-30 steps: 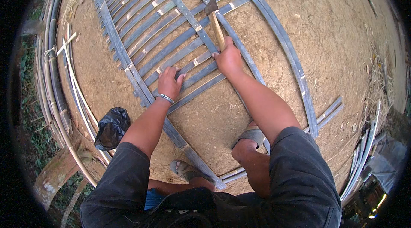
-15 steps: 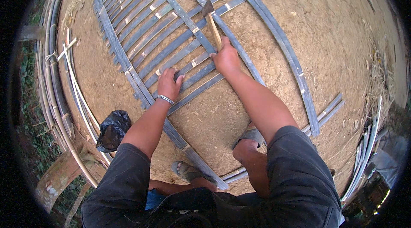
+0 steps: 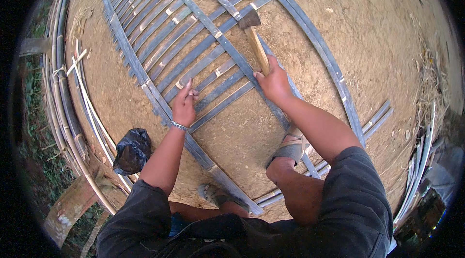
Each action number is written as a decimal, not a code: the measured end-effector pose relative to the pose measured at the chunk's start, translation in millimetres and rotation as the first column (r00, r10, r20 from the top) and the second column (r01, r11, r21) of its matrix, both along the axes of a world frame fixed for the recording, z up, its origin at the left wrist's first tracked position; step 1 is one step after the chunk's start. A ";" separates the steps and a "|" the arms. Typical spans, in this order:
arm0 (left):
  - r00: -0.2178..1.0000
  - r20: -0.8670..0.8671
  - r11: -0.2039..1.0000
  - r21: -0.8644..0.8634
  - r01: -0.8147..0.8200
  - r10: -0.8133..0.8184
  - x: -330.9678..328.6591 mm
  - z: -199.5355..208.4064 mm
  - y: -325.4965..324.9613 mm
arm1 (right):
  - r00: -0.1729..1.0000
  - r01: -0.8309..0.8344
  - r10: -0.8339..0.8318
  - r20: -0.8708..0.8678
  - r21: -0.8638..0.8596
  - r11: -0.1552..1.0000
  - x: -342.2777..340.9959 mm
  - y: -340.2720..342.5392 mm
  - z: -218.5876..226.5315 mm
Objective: The person assembles a bamboo structure on the ground by placing thin bamboo strips across a metal frame. They use a hammer to drive nails into the intersections to secure the strips in place. The person repeatedly picks up nails and hammers them into the frame throughout the process.
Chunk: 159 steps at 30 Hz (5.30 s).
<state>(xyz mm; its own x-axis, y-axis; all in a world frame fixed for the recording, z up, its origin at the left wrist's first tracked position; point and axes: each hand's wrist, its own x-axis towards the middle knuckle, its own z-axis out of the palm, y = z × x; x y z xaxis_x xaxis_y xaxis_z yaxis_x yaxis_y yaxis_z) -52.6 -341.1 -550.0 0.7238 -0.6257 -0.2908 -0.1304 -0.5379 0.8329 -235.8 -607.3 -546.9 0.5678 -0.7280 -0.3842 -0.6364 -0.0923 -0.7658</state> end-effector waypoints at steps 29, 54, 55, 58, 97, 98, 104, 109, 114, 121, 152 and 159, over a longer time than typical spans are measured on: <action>0.730 0.631 0.918 -0.071 0.390 -0.262 4.3 -35.2 -150.3 | 0.966 0.198 -0.221 0.136 0.164 0.966 0.5 29.2 4.8; 0.663 0.704 0.915 -0.045 0.400 -0.256 3.2 -49.5 -156.5 | 0.992 0.109 -0.115 0.049 0.105 0.988 -3.1 37.1 15.8; 0.667 0.705 0.916 -0.061 0.397 -0.243 2.2 -48.3 -157.4 | 0.993 0.102 -0.106 0.043 0.097 0.990 -4.9 37.3 14.5; 0.665 0.704 0.917 -0.050 0.396 -0.249 3.6 -47.1 -157.2 | 0.996 0.087 -0.089 0.029 0.069 0.994 -3.0 38.7 15.8; 0.865 0.476 0.941 -0.339 0.014 0.159 5.4 -52.5 -152.6 | 0.984 0.154 -0.163 0.067 0.127 0.980 67.4 25.4 -16.3; 0.867 0.473 0.941 -0.337 0.012 0.158 6.2 -52.8 -151.4 | 0.981 0.168 -0.183 0.069 0.183 0.969 69.6 25.3 -10.6; 0.798 0.588 0.933 -0.345 0.098 0.134 10.1 -53.1 -151.6 | 0.961 0.208 -0.245 0.128 0.248 0.946 71.4 27.5 -2.1; 0.815 0.570 0.938 -0.330 0.109 0.106 8.7 -51.1 -152.5 | 0.966 0.190 -0.217 0.141 0.180 0.965 69.2 27.7 -13.8; 0.788 0.613 0.936 -0.311 0.166 0.064 12.3 -51.7 -150.6 | 0.966 0.195 -0.225 0.124 0.222 0.955 72.1 28.5 -7.8; 0.745 0.666 0.906 -0.292 0.307 -0.038 14.0 -51.2 -151.9 | 0.957 0.198 -0.238 0.163 0.232 0.952 71.4 28.1 -9.8; 0.672 0.726 0.928 -0.132 0.348 -0.149 9.3 -45.5 -157.8 | 0.972 0.161 -0.190 0.137 0.199 0.967 71.0 28.8 -4.5; 0.669 0.724 0.933 -0.100 0.347 -0.171 7.1 -45.4 -158.4 | 0.994 0.083 -0.073 0.087 -0.114 0.990 23.7 51.9 -0.3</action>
<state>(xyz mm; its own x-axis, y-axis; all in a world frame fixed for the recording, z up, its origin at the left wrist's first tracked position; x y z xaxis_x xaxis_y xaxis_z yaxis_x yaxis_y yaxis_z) -45.6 -499.5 -595.4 0.4581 -0.7998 0.3879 -0.8216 -0.2144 0.5282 -212.2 -555.4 -547.2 0.5338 -0.8084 -0.2482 -0.5807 -0.1370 -0.8025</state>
